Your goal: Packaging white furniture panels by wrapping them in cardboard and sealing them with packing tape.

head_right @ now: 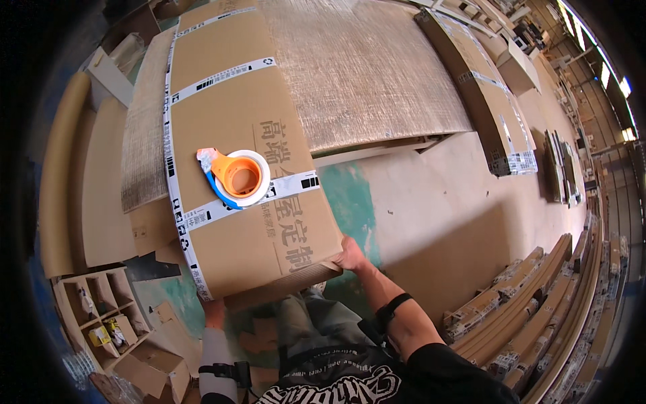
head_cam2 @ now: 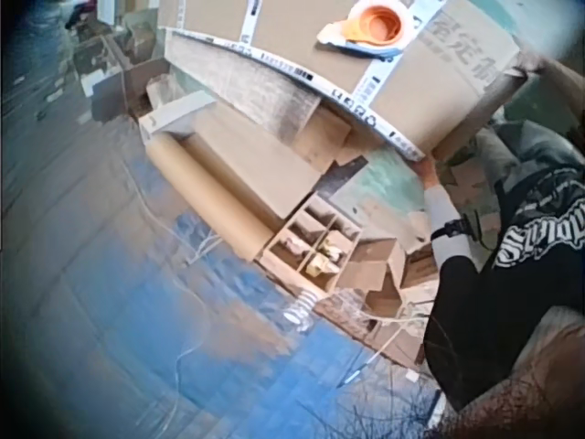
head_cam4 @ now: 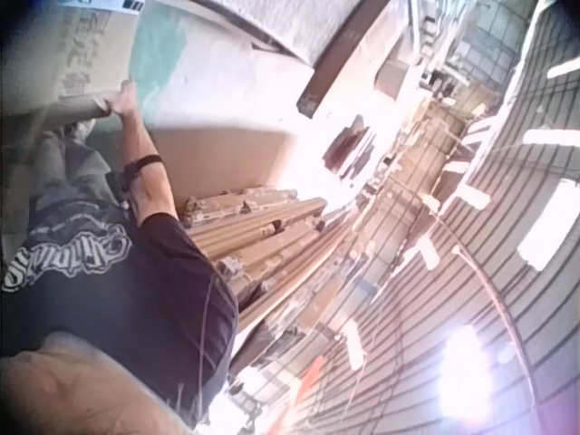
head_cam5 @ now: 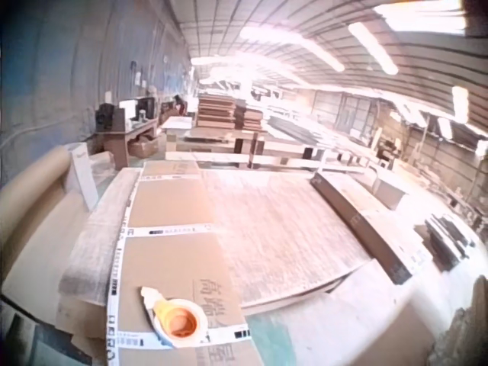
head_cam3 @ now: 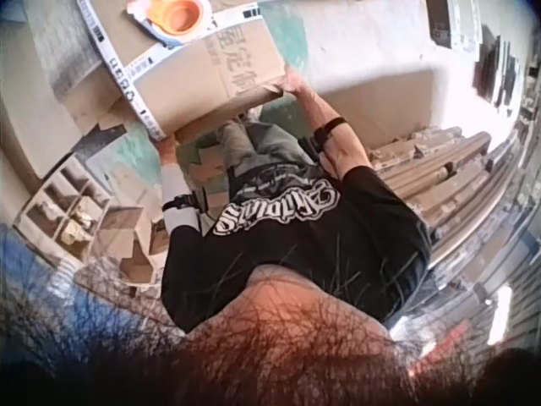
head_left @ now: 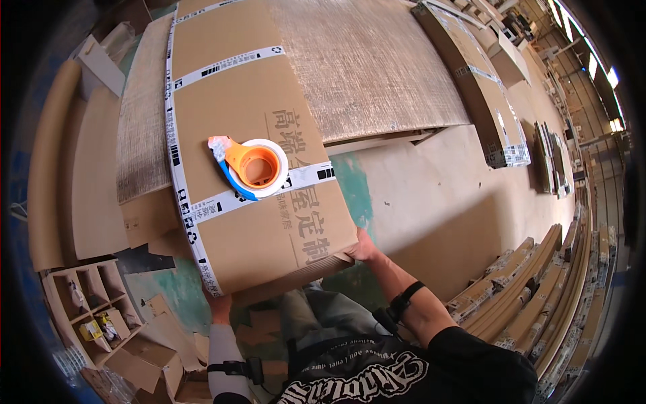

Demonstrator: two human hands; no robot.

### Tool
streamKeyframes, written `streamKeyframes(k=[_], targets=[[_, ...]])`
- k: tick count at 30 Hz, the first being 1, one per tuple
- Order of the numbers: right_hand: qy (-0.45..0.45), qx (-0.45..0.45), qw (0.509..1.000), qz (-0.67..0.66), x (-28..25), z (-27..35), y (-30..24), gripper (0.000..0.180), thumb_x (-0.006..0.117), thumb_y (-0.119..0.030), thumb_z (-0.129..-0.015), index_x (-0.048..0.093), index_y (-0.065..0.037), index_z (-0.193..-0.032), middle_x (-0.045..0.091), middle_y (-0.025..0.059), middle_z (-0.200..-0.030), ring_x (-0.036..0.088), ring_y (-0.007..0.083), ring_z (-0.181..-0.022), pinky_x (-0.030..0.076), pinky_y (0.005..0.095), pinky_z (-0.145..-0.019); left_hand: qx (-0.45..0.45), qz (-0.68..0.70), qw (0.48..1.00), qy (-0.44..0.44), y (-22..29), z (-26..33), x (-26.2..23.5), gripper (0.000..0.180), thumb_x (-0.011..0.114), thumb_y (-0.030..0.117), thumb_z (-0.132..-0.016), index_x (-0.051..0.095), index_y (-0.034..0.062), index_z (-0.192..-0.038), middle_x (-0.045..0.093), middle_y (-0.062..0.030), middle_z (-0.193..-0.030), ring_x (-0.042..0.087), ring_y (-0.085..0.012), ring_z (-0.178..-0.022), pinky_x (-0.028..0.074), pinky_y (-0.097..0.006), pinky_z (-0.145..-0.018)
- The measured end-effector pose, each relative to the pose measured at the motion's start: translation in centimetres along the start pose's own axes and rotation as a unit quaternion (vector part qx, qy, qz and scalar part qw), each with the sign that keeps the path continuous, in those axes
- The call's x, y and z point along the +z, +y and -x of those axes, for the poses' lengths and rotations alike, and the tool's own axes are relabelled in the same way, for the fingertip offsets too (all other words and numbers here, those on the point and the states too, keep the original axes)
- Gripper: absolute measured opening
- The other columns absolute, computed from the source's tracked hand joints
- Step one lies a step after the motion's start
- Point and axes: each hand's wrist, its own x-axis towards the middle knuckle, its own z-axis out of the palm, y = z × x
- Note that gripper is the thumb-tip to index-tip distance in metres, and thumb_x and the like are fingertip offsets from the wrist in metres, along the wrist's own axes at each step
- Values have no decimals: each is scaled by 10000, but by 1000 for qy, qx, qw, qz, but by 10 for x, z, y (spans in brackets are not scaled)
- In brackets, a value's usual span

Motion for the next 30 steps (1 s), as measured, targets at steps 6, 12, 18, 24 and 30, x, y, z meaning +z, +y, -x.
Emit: streamKeyframes(k=[6, 12, 18, 24, 30], targets=[[-48, 324, 888, -324, -3, 6, -9, 292, 727, -1, -798, 651, 49, -1075, 691, 95, -932, 665, 216, -846, 528, 313, -741, -425, 156, 889, -67, 17, 6, -11, 490, 682, 296, -878, 530, 68, -1284, 634, -132, -1193, 635, -280, -1070, 533, -425, -851], [145, 414, 810, -390, 11, 18, -14, 95, 629, 3, -850, 646, -11, -942, 667, 84, -894, 642, 199, -743, 433, 294, -550, -443, 643, 624, -40, 90, 11, -6, 358, 606, 144, -933, 550, 87, -1282, 645, -99, -1199, 628, -268, -1103, 574, -431, -885], [145, 344, 701, -608, 22, 46, -51, 281, 588, -249, -872, 586, -17, -1030, 603, 147, -955, 573, 263, -897, 442, 412, -820, -507, 603, 616, 8, 129, 3, -19, 300, 554, 154, -963, 580, 56, -1245, 645, -115, -1200, 625, -277, -1103, 558, -424, -925], [119, 250, 680, -680, 58, 19, -121, 961, 423, -730, -881, 97, -125, -1553, 157, 222, -1576, 177, 435, -1440, 118, 577, -1180, -435, 647, 620, -90, 167, 10, -31, 327, 484, 199, -987, 547, 33, -1261, 573, -141, -1288, 531, -307, -1232, 447, -472, -1053], [66, 302, 670, -675, 27, 32, -139, 1000, 447, -734, -864, 77, -113, -1554, 115, 263, -1575, 133, 439, -1457, 123, 526, -1198, 329, -41, 875, -351, 285, -44, -12, 700, 710, 284, -800, 458, 2, -1389, 477, -230, -1404, 434, -392, -1323, 314, -572, -1099]])
